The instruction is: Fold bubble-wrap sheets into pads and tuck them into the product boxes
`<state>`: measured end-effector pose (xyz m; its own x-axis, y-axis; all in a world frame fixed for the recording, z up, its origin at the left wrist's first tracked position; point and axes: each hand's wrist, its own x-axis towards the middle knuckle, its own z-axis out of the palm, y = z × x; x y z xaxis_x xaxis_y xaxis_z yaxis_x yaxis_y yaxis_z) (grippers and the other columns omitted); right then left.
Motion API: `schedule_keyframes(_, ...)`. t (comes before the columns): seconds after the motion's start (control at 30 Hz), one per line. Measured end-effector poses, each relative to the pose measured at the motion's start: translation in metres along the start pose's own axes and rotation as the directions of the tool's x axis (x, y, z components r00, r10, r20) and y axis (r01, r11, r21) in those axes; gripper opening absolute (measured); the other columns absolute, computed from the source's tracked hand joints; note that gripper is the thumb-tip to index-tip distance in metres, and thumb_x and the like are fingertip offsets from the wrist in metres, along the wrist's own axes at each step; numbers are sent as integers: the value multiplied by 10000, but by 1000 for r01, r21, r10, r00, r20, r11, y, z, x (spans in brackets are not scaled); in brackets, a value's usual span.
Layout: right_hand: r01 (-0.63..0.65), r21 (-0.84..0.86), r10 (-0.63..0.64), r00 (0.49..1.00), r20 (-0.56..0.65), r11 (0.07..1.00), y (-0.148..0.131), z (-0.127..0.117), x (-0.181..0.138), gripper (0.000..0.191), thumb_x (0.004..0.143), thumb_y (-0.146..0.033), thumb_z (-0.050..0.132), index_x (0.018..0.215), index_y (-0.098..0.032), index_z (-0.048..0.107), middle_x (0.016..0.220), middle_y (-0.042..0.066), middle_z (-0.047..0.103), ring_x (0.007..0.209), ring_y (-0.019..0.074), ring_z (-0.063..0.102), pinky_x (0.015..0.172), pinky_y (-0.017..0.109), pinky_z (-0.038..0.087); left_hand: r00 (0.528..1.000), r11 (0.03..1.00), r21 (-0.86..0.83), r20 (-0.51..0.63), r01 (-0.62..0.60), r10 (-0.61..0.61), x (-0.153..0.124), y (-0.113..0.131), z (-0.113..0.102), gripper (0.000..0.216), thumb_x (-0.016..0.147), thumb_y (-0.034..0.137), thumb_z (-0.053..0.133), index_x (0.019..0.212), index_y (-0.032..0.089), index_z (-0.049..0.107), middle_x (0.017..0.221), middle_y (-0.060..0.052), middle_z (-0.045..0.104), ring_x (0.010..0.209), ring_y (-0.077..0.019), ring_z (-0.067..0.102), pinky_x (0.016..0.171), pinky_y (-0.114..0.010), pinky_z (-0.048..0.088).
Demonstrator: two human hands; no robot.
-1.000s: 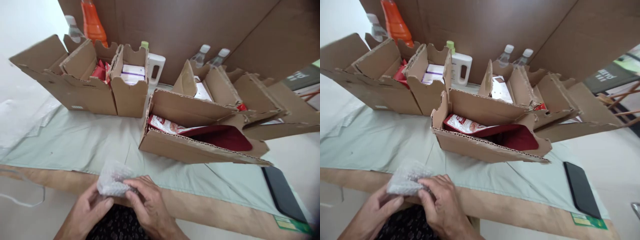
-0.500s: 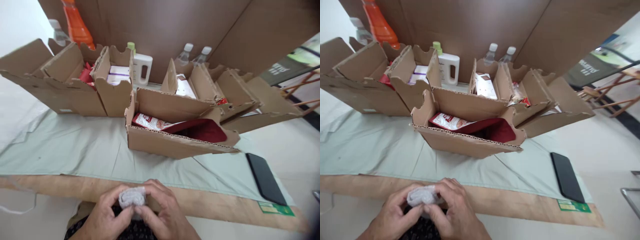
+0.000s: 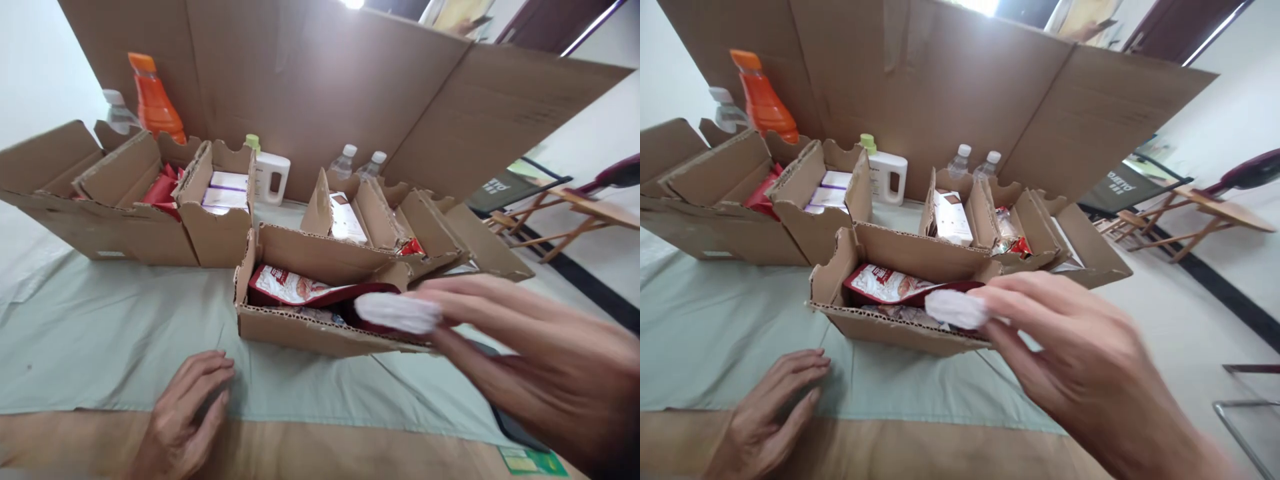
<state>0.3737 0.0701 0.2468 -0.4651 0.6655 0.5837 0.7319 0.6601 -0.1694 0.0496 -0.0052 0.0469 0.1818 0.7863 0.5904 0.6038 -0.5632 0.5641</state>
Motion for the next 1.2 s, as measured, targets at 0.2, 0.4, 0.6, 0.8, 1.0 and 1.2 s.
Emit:
schedule_keyframes(0.2, 211, -23, -137, 707, 694, 977, 23, 40, 48, 285, 966, -268, 659, 682, -249, 673, 643, -11, 705, 528, 154, 651, 475, 292, 381, 1000, 999, -32, 19, -5, 6, -16, -14, 5, 308, 894, 40, 590, 1128, 201, 710, 1029, -77, 797, 1033, -197, 763, 923, -255, 631)
schedule_keyframes(0.4, 253, -187, -15, 631, 776, 949, 15, 78, 46, 279, 794, -120, 720, 573, -248, 608, 561, 5, 685, 449, 178, 602, 436, 315, 248, 1000, 996, -87, -9, 14, -15, -19, -23, 13, 309, 884, 74, 596, 1124, 225, 720, 968, -57, 819, 964, -216, 790, 866, -264, 647)
schedule_keyframes(0.6, 103, -45, -46, 732, 680, 994, 16, 88, 26, 174, 853, -110, 651, 842, -267, 724, 695, 4, 742, 496, 196, 652, 460, 323, 408, 995, 993, -65, 26, 99, -98, -26, -22, 16, 319, 897, 96, 599, 1150, 262, 701, 1028, -56, 815, 999, -238, 780, 872, -307, 639)
schedule_keyframes(0.8, -104, 260, -69, 813, 578, 960, 25, 48, 8, 358, 1069, -349, 434, 1249, -331, 743, 1205, 28, 780, 1100, 267, 747, 957, 459, 619, 997, 999, -27, 59, 43, -42, -19, -17, 8, 321, 890, 81, 595, 1162, 235, 670, 967, -54, 803, 915, -208, 773, 854, -281, 639)
schedule_keyframes(1.0, -95, 285, -105, 783, 613, 954, 23, 58, 24, 299, 1042, -271, 547, 1259, -327, 744, 1214, -18, 783, 1090, 226, 762, 971, 415, 647, 998, 998, -37, 56, 43, -41, -8, -15, 9, 269, 903, 84, 589, 1110, 222, 691, 924, -42, 805, 863, -181, 777, 836, -251, 635)
schedule_keyframes(1.2, -280, 88, 232, 903, 362, 956, 15, 10, -7, 319, 1032, -454, 562, 1246, -326, 760, 1170, 12, 798, 1045, 239, 773, 906, 347, 652, 976, 978, -33, 73, 207, -204, -24, -5, -7, 256, 946, 143, 600, 1145, 267, 703, 1193, -54, 755, 1085, -196, 744, 924, -256, 606)
